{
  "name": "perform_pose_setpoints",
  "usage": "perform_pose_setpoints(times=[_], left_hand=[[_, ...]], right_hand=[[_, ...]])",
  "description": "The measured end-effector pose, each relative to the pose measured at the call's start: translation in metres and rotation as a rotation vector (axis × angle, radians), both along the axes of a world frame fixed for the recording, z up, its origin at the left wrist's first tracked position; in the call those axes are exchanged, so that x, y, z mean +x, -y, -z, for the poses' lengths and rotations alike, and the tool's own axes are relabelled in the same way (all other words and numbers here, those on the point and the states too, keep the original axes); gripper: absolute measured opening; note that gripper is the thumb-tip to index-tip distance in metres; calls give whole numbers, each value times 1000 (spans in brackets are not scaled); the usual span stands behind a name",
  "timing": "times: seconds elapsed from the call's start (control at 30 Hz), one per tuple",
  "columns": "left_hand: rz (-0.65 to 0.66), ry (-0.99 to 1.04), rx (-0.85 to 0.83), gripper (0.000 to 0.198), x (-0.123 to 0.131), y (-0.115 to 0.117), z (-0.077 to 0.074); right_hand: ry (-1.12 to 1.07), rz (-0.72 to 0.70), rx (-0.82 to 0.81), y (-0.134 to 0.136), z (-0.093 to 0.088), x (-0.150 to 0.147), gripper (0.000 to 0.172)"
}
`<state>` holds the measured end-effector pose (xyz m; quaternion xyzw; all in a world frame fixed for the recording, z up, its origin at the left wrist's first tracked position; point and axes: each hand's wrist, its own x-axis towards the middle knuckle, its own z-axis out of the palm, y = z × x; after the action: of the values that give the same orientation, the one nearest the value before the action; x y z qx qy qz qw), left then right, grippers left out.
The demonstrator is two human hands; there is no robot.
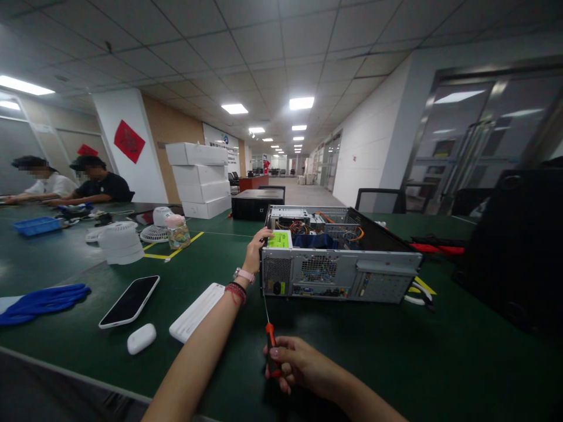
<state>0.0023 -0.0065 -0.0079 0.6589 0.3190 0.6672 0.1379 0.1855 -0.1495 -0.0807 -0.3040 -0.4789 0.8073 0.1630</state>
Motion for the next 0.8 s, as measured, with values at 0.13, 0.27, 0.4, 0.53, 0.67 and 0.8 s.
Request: perform_pose_setpoints(times=[0.13,0.27,0.4,0.53,0.67,0.8], left_hand=[[26,5,5,33,0,1,0],[23,2,2,34,0,1,0],[18,11,-8,34,1,2,-1],[17,1,-16,34,1,3,-2],[-2,-23,-20,35,0,3,-2],[-3,-27,-20,35,0,3,-2]], right_hand=[[-1,4,-2,-1,-1,-1,52],[-2,9,-14,0,-2,0,51],[3,17,-17,0,-3,0,53],[7,45,-21,0,-2,-1,51],[19,80,-27,0,-2,0,47],[31,72,-28,0,-5,0,43]])
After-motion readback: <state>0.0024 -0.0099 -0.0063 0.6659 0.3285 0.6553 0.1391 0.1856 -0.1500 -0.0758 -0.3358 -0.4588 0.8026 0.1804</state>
